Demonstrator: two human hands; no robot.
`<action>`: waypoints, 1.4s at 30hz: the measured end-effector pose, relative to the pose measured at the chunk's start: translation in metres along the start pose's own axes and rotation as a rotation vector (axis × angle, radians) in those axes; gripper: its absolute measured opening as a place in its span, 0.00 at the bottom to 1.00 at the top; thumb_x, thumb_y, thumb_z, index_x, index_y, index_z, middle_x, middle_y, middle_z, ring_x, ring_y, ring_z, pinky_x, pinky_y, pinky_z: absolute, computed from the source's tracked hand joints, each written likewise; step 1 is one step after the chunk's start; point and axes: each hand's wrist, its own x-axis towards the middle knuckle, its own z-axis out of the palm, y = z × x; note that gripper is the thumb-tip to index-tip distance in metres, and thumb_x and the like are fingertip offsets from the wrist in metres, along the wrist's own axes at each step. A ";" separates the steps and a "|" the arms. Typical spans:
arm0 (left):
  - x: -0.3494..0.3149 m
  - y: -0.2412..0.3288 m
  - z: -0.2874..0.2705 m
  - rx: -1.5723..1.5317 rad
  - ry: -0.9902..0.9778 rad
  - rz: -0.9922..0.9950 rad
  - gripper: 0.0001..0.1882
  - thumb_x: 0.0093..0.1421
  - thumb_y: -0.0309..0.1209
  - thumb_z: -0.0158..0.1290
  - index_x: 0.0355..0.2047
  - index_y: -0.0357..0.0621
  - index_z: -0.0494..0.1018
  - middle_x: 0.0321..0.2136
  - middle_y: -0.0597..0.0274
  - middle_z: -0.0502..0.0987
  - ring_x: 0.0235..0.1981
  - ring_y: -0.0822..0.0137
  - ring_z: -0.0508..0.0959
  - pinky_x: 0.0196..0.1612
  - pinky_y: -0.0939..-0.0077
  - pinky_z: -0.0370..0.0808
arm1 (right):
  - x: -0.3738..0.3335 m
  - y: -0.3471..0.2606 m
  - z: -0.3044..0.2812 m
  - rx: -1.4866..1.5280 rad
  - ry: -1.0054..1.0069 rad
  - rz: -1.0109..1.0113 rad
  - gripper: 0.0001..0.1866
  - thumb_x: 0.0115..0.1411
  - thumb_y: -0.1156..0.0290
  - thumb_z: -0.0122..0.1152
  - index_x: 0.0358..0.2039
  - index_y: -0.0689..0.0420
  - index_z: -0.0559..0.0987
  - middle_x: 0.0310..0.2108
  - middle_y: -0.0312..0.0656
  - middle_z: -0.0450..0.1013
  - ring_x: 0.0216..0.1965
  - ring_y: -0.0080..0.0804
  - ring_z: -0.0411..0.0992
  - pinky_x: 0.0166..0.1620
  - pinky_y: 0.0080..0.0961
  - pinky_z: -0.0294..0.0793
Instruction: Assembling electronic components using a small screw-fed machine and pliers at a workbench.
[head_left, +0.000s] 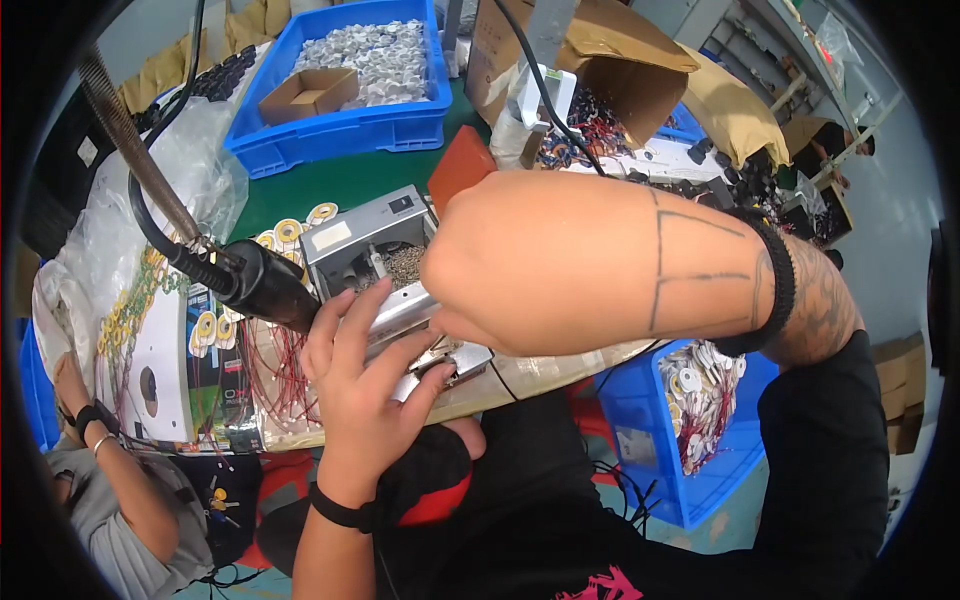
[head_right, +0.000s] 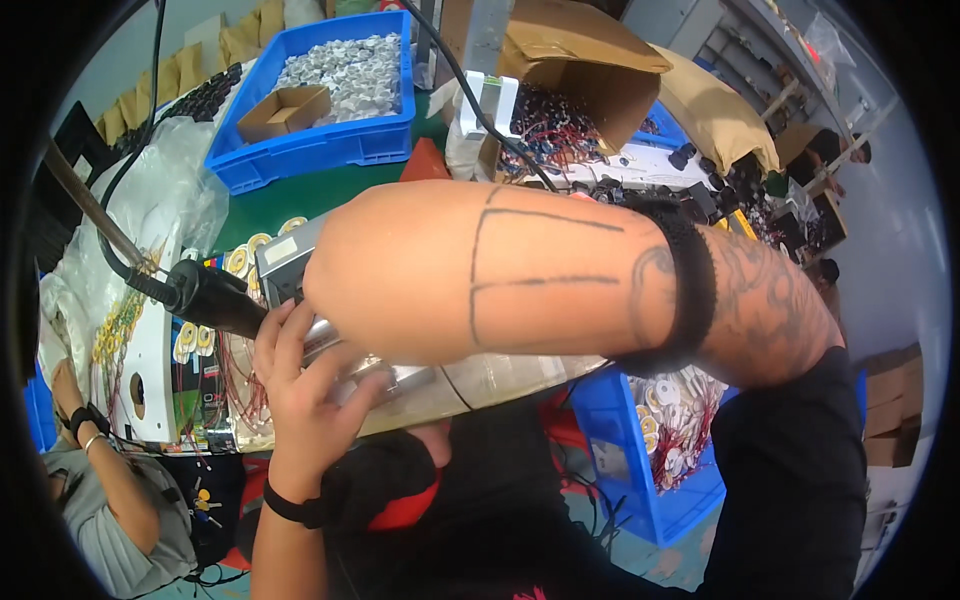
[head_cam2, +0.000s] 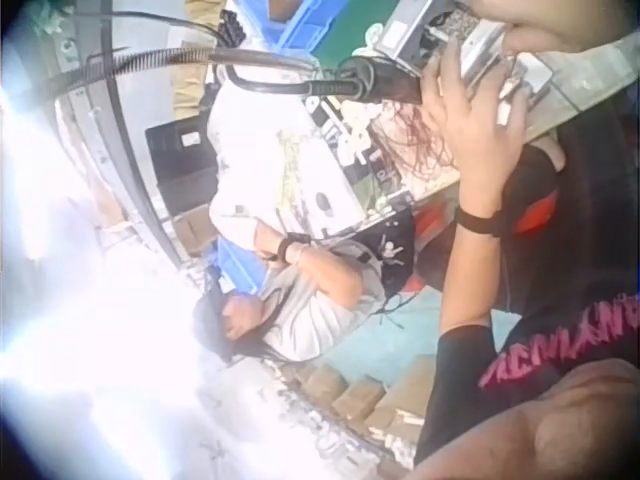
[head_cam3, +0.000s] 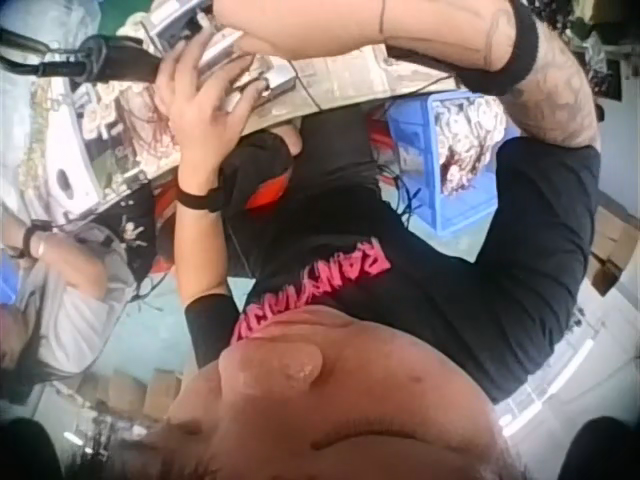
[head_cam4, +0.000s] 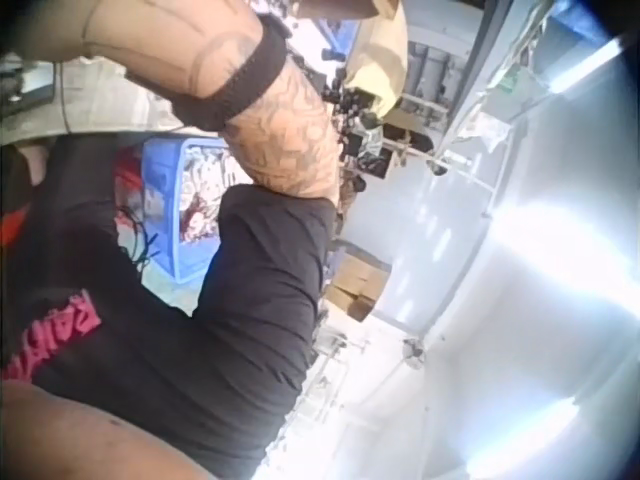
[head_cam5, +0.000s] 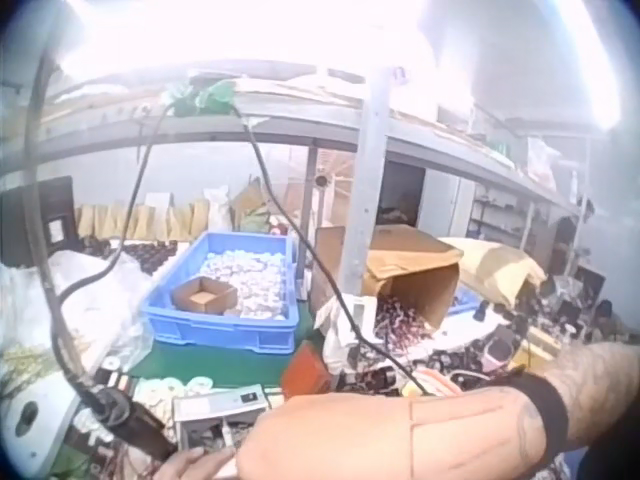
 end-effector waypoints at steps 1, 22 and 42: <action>0.000 0.000 0.001 -0.004 0.013 -0.005 0.19 0.47 0.39 0.77 0.41 0.56 0.88 0.66 0.57 0.76 0.68 0.43 0.69 0.67 0.48 0.64 | 0.001 -0.001 0.000 0.009 -0.002 -0.010 0.14 0.61 0.61 0.68 0.28 0.61 0.85 0.25 0.53 0.79 0.30 0.54 0.82 0.33 0.43 0.81; -0.005 -0.008 0.008 -0.093 0.083 -0.035 0.12 0.52 0.31 0.70 0.39 0.55 0.87 0.64 0.59 0.78 0.68 0.42 0.69 0.66 0.45 0.61 | 0.015 -0.029 0.007 -0.036 -0.092 0.117 0.09 0.52 0.61 0.71 0.24 0.53 0.87 0.20 0.45 0.79 0.23 0.45 0.82 0.25 0.38 0.78; -0.002 -0.006 0.021 -0.084 0.134 -0.065 0.08 0.50 0.36 0.74 0.31 0.58 0.87 0.61 0.65 0.80 0.65 0.46 0.70 0.64 0.51 0.61 | 0.008 -0.019 -0.011 0.015 0.016 -0.069 0.14 0.58 0.62 0.70 0.30 0.61 0.82 0.18 0.45 0.76 0.22 0.46 0.80 0.25 0.38 0.80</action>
